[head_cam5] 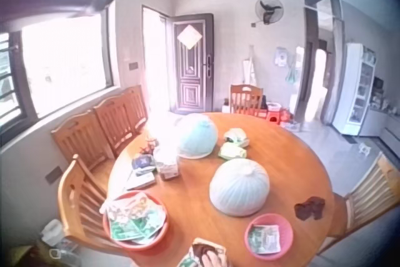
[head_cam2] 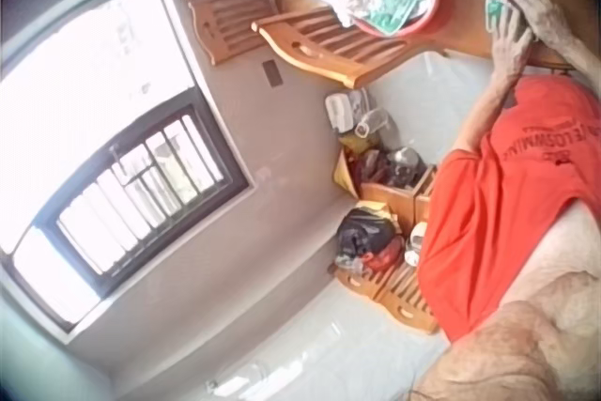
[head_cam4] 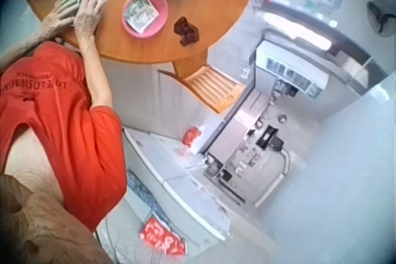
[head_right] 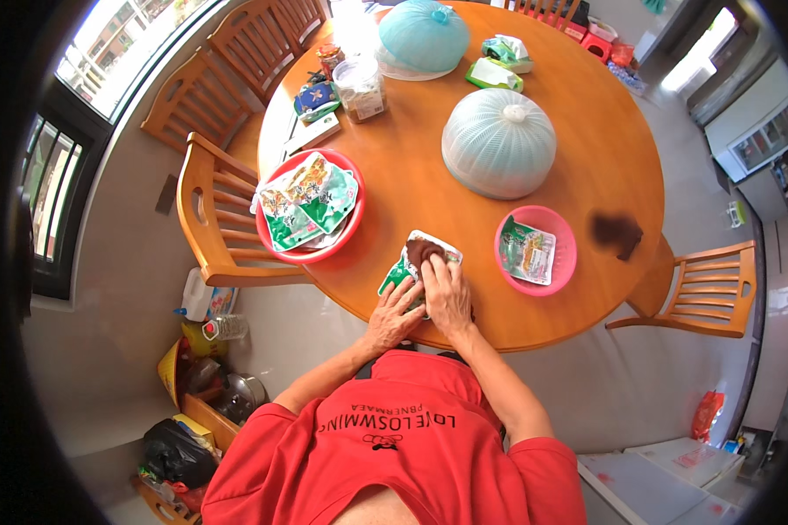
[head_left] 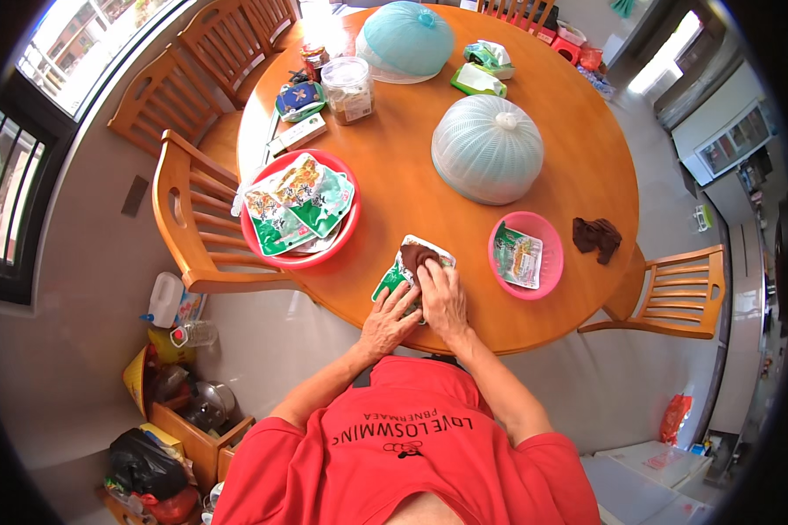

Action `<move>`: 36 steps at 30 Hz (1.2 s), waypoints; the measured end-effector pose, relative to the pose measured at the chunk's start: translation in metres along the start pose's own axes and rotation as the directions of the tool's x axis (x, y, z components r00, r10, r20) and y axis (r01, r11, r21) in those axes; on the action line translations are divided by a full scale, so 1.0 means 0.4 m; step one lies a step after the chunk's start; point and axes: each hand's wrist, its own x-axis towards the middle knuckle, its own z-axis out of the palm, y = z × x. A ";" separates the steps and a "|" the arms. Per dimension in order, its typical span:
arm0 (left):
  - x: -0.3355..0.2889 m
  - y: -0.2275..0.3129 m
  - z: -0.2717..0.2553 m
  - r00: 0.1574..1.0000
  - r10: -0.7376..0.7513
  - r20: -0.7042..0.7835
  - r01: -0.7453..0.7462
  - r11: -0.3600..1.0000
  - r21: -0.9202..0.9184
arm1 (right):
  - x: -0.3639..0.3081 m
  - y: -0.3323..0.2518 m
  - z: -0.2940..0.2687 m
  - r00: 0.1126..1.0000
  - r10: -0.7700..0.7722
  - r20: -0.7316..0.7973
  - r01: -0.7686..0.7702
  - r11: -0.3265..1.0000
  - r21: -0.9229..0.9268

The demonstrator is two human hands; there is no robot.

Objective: The person wipes the surface of several small rectangular food packages with a brown cloth. They handle the packages one at a time, wiping each side and then placing them into a red plastic bowl on the table. The task continues until the stack of packages is processed.

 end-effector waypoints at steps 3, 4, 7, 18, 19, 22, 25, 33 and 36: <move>-0.001 -0.005 0.004 1.000 0.008 -0.009 -0.008 1.000 -0.018 | -0.043 -0.003 -0.013 0.997 0.068 0.032 -0.068 0.998 -0.003; 0.001 -0.005 -0.001 1.000 0.010 -0.010 -0.010 1.000 -0.022 | -0.046 0.001 -0.010 0.992 0.114 0.049 -0.114 0.993 -0.001; 0.010 0.001 -0.016 1.000 0.000 -0.008 -0.001 0.999 -0.043 | -0.022 0.029 0.019 0.962 0.271 0.025 -0.271 0.962 0.012; 0.007 -0.002 -0.019 1.000 -0.024 -0.013 0.023 0.995 -0.100 | 0.008 0.041 -0.026 0.980 -0.126 0.156 0.087 0.968 0.237; 0.015 0.002 -0.029 1.000 -0.020 -0.021 0.018 0.995 -0.102 | 0.033 0.049 -0.017 0.985 -0.109 0.135 0.078 0.974 0.214; 0.009 0.012 -0.022 0.993 -0.073 -0.094 0.058 0.987 -0.150 | 0.100 0.053 0.021 0.987 -0.056 0.148 0.039 0.992 0.117; 0.005 0.008 -0.021 0.993 -0.051 -0.106 0.036 0.989 -0.146 | 0.132 0.025 0.036 0.981 -0.114 0.154 0.110 0.993 0.032; 0.011 0.009 -0.028 0.990 -0.019 -0.143 -0.007 0.984 -0.176 | 0.063 0.004 0.026 0.901 -0.317 0.296 0.263 0.942 0.207; 0.014 0.010 -0.031 0.996 -0.032 -0.085 0.017 0.986 -0.166 | 0.097 -0.010 0.009 0.912 -0.224 0.344 0.192 0.973 0.124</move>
